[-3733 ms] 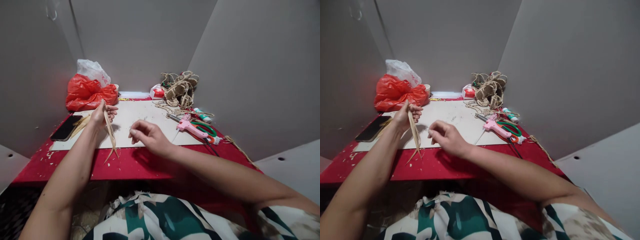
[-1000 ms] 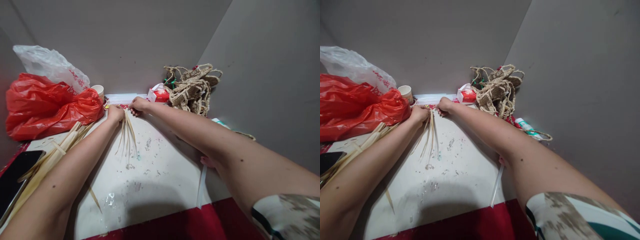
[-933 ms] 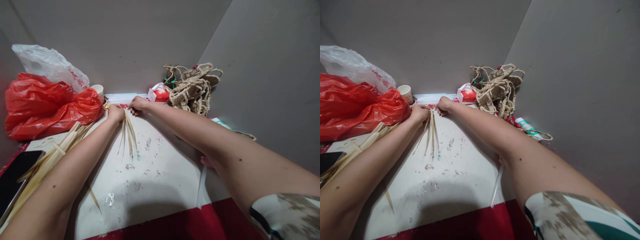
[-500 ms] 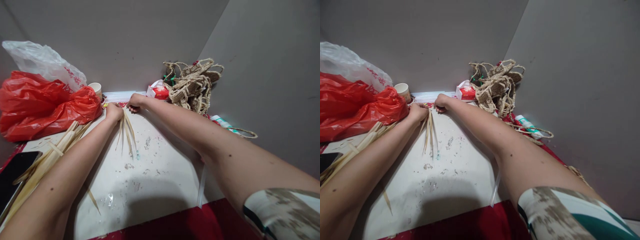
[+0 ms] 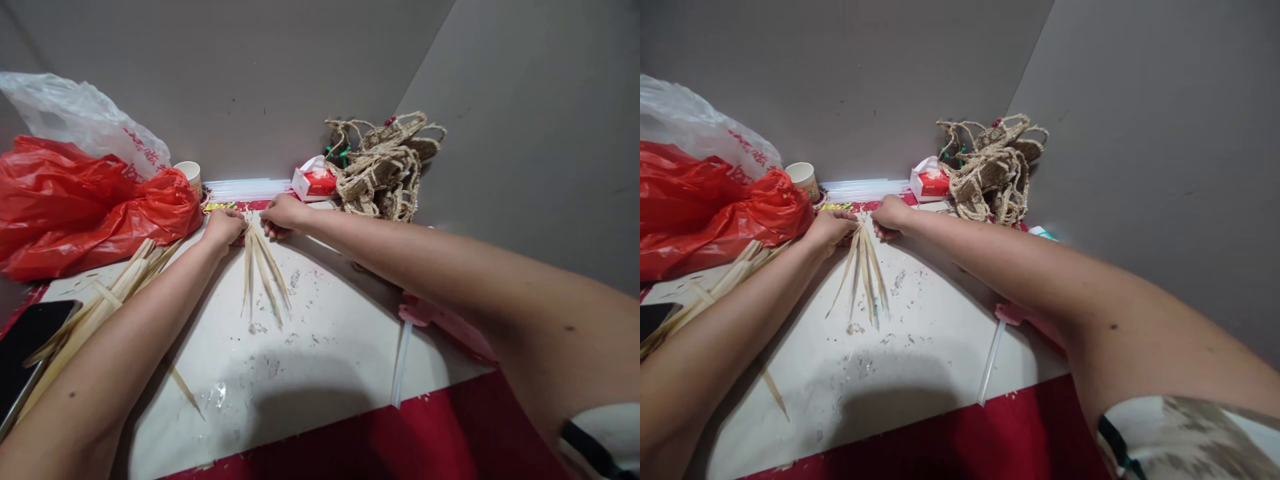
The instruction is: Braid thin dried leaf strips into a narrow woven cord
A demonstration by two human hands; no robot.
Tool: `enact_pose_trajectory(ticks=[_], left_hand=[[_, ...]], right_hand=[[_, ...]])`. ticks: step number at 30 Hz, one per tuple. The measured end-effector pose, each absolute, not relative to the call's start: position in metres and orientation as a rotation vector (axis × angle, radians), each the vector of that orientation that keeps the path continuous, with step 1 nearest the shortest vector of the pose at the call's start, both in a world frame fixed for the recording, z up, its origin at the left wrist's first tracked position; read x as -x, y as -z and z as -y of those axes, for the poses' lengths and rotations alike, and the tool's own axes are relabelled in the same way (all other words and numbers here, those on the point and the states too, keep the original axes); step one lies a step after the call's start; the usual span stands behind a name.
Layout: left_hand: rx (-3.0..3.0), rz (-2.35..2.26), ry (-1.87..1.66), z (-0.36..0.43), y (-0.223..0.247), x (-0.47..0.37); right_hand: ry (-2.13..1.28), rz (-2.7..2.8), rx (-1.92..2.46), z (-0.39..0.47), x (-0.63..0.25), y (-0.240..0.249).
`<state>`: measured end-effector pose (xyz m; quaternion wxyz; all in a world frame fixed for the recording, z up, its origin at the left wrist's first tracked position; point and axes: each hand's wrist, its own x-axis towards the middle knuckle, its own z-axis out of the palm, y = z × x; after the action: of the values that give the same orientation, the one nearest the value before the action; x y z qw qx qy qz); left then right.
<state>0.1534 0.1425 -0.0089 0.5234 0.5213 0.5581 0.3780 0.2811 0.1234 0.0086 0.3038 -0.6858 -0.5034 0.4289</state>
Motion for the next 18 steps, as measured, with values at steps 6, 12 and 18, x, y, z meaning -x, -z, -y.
enact_pose_trajectory(ticks=[6, 12, 18], left_hand=[[-1.160, -1.300, -0.849, -0.1410, 0.0031, -0.1504], [-1.164, -1.271, -0.804, -0.1421, 0.0018, -0.1492], [-1.189, -1.241, -0.736, -0.1453, 0.0043, -0.1477]], right_hand=[[-1.473, 1.205, 1.692, -0.1133, -0.2809, -0.0082], [-1.617, 1.084, 1.619, -0.1151, -0.2819, -0.0044], [-1.509, 1.130, 1.718, -0.1130, -0.2779, -0.0067]])
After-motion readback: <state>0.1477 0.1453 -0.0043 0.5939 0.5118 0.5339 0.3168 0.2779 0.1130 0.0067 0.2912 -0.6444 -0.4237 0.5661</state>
